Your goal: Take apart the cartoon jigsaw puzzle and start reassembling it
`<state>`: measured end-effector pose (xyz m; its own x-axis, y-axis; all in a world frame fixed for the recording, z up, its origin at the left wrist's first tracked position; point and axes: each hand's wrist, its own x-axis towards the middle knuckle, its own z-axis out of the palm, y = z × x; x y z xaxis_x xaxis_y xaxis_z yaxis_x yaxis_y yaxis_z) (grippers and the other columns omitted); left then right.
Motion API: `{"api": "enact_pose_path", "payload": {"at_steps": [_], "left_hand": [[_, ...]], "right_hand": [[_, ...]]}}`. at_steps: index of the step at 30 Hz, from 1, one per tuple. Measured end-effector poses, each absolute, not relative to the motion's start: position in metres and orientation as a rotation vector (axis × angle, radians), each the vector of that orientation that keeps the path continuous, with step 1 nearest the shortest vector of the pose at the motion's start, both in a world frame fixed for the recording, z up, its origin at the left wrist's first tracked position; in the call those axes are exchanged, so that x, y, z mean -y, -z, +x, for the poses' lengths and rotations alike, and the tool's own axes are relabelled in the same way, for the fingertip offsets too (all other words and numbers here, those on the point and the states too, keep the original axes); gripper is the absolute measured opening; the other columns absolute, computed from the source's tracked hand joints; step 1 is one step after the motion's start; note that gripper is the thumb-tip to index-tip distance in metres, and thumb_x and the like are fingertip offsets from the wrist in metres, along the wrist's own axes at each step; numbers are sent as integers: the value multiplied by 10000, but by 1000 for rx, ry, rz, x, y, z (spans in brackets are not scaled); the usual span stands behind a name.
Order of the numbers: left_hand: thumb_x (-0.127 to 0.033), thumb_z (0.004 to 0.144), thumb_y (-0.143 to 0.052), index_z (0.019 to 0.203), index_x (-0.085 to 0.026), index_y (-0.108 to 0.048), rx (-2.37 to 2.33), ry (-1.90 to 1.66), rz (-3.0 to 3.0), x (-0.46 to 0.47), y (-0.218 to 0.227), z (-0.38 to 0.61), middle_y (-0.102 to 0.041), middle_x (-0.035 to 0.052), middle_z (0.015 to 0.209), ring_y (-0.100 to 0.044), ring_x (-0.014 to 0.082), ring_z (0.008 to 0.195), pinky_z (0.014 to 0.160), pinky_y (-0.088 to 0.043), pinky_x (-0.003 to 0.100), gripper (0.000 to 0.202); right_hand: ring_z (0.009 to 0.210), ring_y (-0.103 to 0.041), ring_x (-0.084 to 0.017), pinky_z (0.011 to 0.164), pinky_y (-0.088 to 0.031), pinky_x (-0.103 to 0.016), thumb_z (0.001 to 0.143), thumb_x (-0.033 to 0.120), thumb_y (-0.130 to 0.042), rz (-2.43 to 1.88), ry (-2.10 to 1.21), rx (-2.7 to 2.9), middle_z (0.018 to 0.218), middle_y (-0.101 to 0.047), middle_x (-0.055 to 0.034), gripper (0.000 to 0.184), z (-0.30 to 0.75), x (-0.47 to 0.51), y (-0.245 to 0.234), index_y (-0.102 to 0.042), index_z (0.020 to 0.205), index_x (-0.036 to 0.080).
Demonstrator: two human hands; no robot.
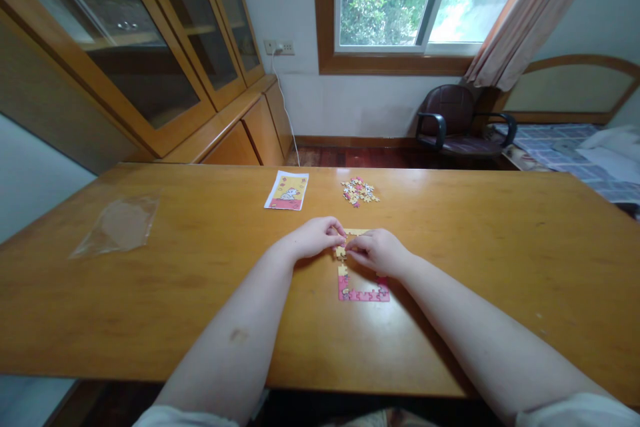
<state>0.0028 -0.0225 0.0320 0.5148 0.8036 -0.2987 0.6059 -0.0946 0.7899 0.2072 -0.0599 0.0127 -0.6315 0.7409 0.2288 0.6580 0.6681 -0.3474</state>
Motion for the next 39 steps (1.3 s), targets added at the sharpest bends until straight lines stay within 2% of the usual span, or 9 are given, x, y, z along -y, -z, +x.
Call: {"api": "enact_pose_path", "payload": {"at_steps": [4, 11, 34, 39], "left_hand": [[-315, 687, -641, 831, -195, -600, -1402, -231, 2022, 19, -26, -1, -659, -1, 782, -586, 144, 679, 595, -411, 235, 192], [-403, 594, -718, 776, -214, -578, -1386, -105, 2124, 23, -29, 1, -635, -29, 757, -543, 129, 624, 519, -354, 228, 297], [-387, 610, -706, 754, -213, -565, -1398, -61, 2112, 26, -34, 3, -618, -22, 734, -531, 134, 622, 519, -330, 233, 266], [-383, 573, -725, 746, -214, -562, -1343, -11, 2097, 28, -38, 3, -605, -36, 708, -514, 127, 596, 506, -327, 233, 292]], "right_hand": [[700, -645, -151, 659, -418, -236, 853, 304, -546, -1152, -389, 2612, 801, -730, -40, 202, 206, 61, -16, -725, 897, 220], [705, -644, -160, 678, -415, -248, 822, 276, -548, -1166, -433, 2732, 778, -731, -23, 187, 201, 65, -24, -728, 856, 241], [673, -634, -158, 636, -394, -244, 801, 263, -555, -1202, -465, 2762, 764, -731, -21, 177, 199, 67, -27, -726, 842, 244], [686, -641, -164, 640, -395, -247, 809, 278, -546, -1207, -464, 2756, 777, -734, -20, 189, 199, 67, -26, -725, 862, 247]]}}
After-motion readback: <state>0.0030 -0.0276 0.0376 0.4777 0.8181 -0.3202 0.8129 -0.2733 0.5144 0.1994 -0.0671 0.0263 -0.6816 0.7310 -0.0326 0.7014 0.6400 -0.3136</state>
